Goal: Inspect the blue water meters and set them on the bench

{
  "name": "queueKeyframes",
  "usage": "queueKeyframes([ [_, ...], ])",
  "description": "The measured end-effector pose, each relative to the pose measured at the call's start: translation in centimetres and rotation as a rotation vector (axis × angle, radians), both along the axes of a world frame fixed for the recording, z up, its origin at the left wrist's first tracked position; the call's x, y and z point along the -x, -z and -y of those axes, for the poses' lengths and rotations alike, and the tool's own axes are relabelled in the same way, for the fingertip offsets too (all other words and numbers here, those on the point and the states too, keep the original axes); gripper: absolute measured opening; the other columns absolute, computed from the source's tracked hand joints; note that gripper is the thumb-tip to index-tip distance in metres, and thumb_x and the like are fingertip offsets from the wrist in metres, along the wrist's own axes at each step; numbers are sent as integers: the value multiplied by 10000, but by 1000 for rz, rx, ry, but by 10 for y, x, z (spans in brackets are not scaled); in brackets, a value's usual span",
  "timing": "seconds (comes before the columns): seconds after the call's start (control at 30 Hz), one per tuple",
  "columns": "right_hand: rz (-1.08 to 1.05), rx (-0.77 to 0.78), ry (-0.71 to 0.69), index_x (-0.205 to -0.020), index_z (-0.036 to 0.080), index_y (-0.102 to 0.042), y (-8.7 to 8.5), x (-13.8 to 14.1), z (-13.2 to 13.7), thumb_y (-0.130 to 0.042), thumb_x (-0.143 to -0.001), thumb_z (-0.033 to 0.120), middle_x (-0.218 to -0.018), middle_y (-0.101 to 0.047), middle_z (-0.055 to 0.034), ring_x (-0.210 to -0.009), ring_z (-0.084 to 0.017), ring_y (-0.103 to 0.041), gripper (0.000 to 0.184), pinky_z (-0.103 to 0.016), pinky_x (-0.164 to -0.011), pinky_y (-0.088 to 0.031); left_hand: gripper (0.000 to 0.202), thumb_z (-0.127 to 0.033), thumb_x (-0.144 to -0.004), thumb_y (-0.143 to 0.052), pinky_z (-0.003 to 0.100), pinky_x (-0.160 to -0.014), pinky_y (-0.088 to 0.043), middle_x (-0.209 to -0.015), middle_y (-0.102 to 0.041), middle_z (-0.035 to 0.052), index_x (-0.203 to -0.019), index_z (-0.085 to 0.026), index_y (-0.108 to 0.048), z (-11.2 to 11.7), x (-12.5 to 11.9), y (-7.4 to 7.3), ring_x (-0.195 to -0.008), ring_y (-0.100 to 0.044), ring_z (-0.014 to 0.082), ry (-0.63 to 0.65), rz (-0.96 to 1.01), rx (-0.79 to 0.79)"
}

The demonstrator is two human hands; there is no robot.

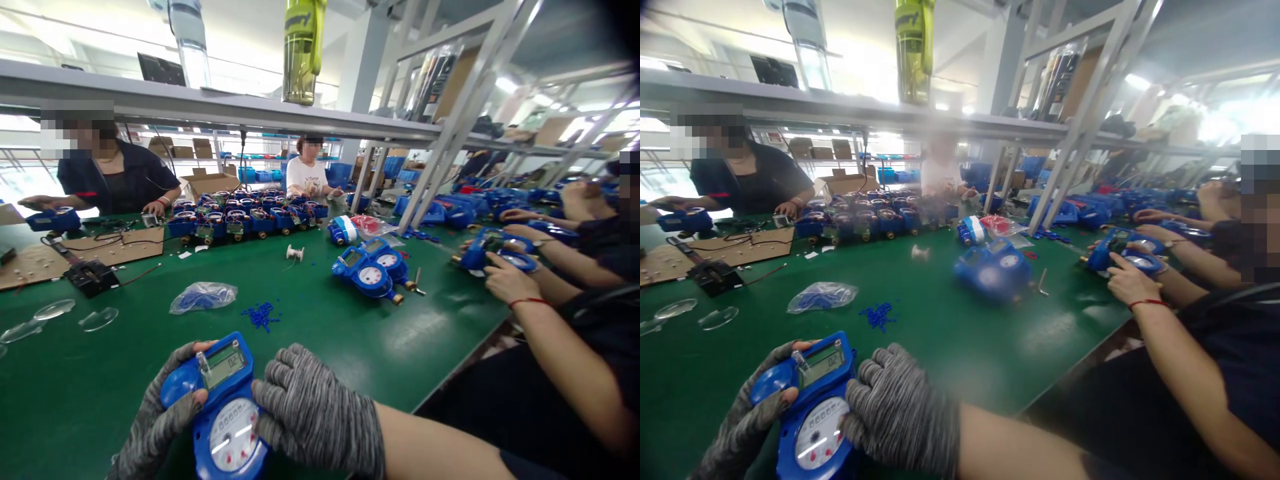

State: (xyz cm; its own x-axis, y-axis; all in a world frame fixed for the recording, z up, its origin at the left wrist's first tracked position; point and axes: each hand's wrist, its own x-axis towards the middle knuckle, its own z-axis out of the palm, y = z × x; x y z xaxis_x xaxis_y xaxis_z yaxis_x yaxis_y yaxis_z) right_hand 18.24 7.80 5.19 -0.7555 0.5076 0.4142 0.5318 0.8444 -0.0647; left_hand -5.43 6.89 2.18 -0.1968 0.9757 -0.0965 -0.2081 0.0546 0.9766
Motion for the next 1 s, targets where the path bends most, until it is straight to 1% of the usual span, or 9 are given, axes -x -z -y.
queueKeyframes([
  [0.13,72,-73,49,-1120,122,-654,7,3,8,-509,-914,486,-728,-693,-108,-634,-220,-565,442,-408,-728,-455,725,-404,-460,-904,469,-795,-601,-1180,-696,102,-1123,-251,-656,0,0,1,-1034,-655,428,-20,36,15],
  [0.2,86,-11,24,-1071,156,-671,7,3,9,-545,-903,432,-776,-724,-105,-581,-199,-575,347,-397,-710,-462,733,-399,-459,-906,493,-819,-593,-1195,-691,101,-1131,-255,-650,1,-1,1,-1010,-665,424,-25,50,31],
  [0.33,-78,423,-35,-1033,232,-680,8,-11,-5,-490,-952,288,-843,-746,-16,-590,-141,-622,214,-271,-621,-456,733,-388,-432,-914,454,-783,-603,-1188,-695,95,-1105,-252,-658,3,-6,3,-1002,-670,415,-38,83,21],
  [0.43,-336,620,61,-1107,223,-667,31,-25,-42,-448,-972,263,-827,-739,15,-713,-127,-675,260,-211,-650,-494,598,-427,-551,-871,393,-795,-598,-1190,-694,67,-1085,-267,-654,5,-15,7,-1054,-655,371,-160,57,-69],
  [0.53,-496,513,498,-1031,191,-696,69,-30,-94,-523,-903,215,-1004,-741,-47,-904,-172,-680,216,-271,-840,-513,476,-435,-619,-843,343,-809,-585,-1138,-704,46,-1026,-266,-665,9,-22,9,-1059,-648,326,-274,-64,-158],
  [0.6,-455,479,626,-998,175,-711,89,-28,-123,-557,-877,206,-1026,-735,-90,-941,-209,-671,198,-314,-884,-494,432,-437,-642,-832,338,-816,-579,-1130,-698,41,-1002,-265,-664,11,-24,10,-1065,-640,317,-292,-113,-203],
  [0.67,-405,476,670,-955,173,-723,98,-22,-141,-579,-865,216,-992,-730,-108,-927,-229,-663,175,-330,-868,-483,404,-434,-665,-820,336,-820,-574,-1137,-691,35,-996,-270,-656,11,-24,11,-1075,-635,312,-306,-126,-226],
  [0.8,-323,469,696,-840,185,-727,95,-10,-149,-609,-832,204,-905,-712,-96,-875,-220,-638,120,-318,-829,-462,471,-424,-657,-828,352,-795,-585,-1142,-693,52,-1057,-262,-641,8,-22,10,-1038,-649,320,-297,-105,-235],
  [1.0,-343,502,671,-746,157,-688,90,-9,-153,-617,-780,131,-816,-692,-91,-810,-217,-626,82,-322,-780,-466,520,-436,-643,-837,426,-794,-595,-1171,-676,106,-1071,-212,-646,1,-7,7,-1016,-659,359,-81,8,-179],
])
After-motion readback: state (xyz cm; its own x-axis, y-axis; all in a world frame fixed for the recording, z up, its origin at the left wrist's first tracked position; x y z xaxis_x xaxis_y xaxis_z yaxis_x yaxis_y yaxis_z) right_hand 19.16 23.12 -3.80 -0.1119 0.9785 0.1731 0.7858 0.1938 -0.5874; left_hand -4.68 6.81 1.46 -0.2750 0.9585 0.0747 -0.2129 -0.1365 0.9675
